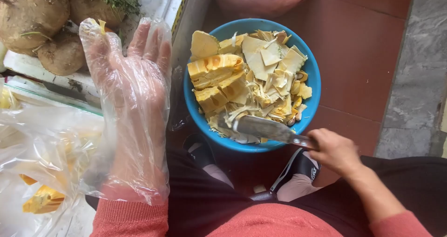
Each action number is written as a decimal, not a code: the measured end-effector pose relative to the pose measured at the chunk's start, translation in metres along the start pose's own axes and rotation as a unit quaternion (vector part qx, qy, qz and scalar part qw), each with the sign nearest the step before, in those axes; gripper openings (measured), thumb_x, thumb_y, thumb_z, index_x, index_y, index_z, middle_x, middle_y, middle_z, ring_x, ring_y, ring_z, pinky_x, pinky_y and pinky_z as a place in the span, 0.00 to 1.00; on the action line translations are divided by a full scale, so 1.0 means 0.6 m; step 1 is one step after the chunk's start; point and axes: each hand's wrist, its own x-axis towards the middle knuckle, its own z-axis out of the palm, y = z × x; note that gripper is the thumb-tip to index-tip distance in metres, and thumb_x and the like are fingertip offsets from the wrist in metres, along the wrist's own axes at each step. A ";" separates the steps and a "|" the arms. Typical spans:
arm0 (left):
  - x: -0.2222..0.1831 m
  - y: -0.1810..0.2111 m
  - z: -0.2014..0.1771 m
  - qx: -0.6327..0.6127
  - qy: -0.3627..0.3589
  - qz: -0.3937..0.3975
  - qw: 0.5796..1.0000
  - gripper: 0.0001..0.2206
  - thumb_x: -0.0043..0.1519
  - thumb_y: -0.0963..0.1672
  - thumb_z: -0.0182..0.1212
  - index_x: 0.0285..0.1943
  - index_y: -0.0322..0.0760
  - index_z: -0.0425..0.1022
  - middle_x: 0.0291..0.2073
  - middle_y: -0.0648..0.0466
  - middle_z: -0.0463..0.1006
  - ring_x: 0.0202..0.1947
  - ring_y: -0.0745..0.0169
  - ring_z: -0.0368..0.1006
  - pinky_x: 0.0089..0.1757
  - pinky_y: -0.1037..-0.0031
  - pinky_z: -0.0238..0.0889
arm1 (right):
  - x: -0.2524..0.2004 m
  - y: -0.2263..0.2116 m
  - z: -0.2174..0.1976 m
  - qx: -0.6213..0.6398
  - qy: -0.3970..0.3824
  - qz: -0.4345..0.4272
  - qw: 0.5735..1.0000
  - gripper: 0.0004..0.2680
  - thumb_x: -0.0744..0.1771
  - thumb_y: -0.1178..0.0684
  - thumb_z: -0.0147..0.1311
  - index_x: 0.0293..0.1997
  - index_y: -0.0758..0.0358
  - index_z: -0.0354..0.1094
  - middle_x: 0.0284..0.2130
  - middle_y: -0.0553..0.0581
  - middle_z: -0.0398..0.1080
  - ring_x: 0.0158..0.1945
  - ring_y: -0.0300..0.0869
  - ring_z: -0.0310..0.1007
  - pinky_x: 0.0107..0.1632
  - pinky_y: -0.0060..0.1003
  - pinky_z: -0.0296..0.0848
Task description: Peeling and segmenting a jackfruit to extract the edible bulbs using hands and a knife.
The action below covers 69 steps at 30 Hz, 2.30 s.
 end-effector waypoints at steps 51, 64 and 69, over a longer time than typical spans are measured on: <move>0.102 -0.037 -0.053 0.075 0.026 -0.018 0.997 0.29 0.56 0.56 0.62 0.61 0.40 0.66 0.58 0.41 0.68 0.61 0.41 0.70 0.56 0.49 0.71 | 0.397 -0.360 -0.230 0.075 -0.021 -0.098 0.992 0.33 0.54 0.26 0.71 0.63 0.44 0.70 0.55 0.54 0.68 0.61 0.55 0.65 0.58 0.53 0.69; 0.099 -0.151 -0.038 0.941 -0.326 0.005 0.090 0.66 0.38 0.64 0.76 0.82 0.62 0.27 0.74 0.46 0.61 0.78 0.46 0.43 0.67 0.33 0.30 | 0.284 -0.302 -0.060 0.111 0.290 -0.230 0.923 0.29 0.54 0.36 0.71 0.57 0.50 0.67 0.44 0.50 0.74 0.55 0.42 0.70 0.68 0.51 0.50; 0.137 -0.182 -0.127 0.920 -0.327 0.091 0.194 0.44 0.40 0.68 0.60 0.65 0.53 0.66 0.49 0.49 0.78 0.54 0.46 0.75 0.52 0.52 0.67 | 0.173 -0.303 -0.156 0.191 0.247 -0.144 0.939 0.30 0.59 0.34 0.67 0.67 0.51 0.63 0.55 0.55 0.68 0.62 0.48 0.59 0.64 0.52 0.53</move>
